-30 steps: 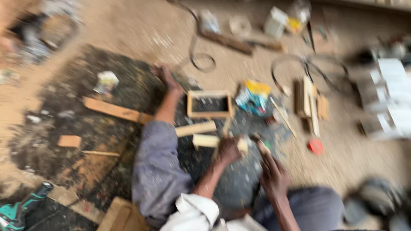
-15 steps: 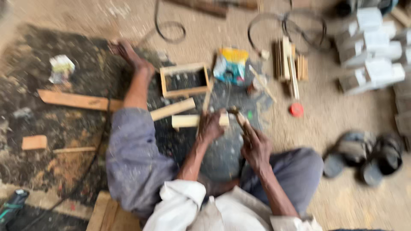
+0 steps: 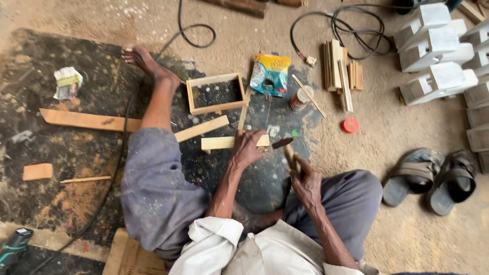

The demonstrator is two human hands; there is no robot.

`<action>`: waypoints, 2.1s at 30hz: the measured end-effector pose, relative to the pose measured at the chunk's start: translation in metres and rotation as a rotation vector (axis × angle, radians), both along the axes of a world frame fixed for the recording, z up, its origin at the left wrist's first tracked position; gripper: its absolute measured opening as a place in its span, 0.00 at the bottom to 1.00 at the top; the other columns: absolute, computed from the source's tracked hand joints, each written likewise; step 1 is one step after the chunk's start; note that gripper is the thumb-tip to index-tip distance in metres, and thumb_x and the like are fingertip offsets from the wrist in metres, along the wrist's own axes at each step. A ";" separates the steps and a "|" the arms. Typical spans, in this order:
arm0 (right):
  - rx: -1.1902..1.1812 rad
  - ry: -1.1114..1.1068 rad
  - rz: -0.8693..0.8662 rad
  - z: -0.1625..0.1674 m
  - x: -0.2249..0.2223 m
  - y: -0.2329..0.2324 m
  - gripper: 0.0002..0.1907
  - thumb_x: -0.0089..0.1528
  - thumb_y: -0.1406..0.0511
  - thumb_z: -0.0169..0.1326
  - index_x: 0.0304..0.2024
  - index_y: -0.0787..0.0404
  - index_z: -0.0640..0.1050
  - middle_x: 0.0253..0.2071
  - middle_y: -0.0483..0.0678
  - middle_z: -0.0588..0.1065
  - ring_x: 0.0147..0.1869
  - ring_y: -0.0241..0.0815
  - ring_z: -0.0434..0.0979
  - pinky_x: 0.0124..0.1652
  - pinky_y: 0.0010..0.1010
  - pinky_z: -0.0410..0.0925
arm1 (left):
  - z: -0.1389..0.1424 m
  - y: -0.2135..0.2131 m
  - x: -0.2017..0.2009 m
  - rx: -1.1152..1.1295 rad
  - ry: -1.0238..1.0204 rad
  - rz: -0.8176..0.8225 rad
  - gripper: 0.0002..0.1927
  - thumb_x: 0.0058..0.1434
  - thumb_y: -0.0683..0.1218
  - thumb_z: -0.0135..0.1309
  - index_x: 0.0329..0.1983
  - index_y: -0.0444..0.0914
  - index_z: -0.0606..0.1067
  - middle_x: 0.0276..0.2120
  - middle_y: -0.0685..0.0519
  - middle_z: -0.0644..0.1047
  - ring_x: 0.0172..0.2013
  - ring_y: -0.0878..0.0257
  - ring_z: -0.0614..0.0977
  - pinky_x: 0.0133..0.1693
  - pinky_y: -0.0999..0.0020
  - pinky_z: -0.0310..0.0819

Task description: The person sits on the floor and assembles small wooden frames by applying glue to the joints and hammering nails to secure them. They handle several wooden pieces, a hammer, and a glue container, working on one frame at a time.

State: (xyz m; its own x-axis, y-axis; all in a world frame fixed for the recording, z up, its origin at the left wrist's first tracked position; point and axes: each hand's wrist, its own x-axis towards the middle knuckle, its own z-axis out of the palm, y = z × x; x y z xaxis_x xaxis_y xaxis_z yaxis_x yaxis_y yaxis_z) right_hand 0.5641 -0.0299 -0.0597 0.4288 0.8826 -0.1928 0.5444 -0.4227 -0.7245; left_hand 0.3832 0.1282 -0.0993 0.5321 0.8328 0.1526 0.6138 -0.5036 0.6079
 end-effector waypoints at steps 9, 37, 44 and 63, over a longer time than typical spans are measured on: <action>0.024 0.009 0.260 -0.062 0.017 0.003 0.32 0.61 0.59 0.61 0.65 0.65 0.72 0.49 0.62 0.81 0.49 0.48 0.83 0.47 0.38 0.75 | 0.033 -0.018 0.000 0.203 -0.056 0.011 0.27 0.47 0.35 0.65 0.54 0.37 0.79 0.50 0.48 0.83 0.49 0.56 0.83 0.53 0.55 0.68; 0.711 1.078 0.170 0.155 0.024 0.045 0.26 0.57 0.74 0.60 0.57 0.82 0.74 0.38 0.58 0.78 0.38 0.42 0.78 0.40 0.29 0.72 | 0.160 -0.019 -0.065 -0.745 -1.106 0.224 0.50 0.64 0.62 0.54 0.81 0.42 0.45 0.63 0.34 0.70 0.57 0.50 0.76 0.59 0.54 0.70; 0.782 1.196 0.264 0.167 0.026 0.043 0.33 0.59 0.66 0.62 0.64 0.80 0.73 0.42 0.59 0.78 0.45 0.43 0.79 0.45 0.30 0.73 | 0.167 -0.032 -0.071 -0.535 -1.173 0.185 0.28 0.73 0.58 0.51 0.61 0.30 0.70 0.31 0.50 0.80 0.31 0.62 0.81 0.35 0.67 0.75; 0.804 0.830 0.254 0.178 0.025 -0.002 0.26 0.60 0.66 0.67 0.58 0.71 0.78 0.53 0.60 0.81 0.58 0.51 0.82 0.61 0.43 0.75 | 0.237 -0.069 -0.097 -0.145 -1.131 -0.064 0.42 0.64 0.63 0.64 0.67 0.32 0.62 0.44 0.46 0.77 0.44 0.61 0.78 0.49 0.64 0.74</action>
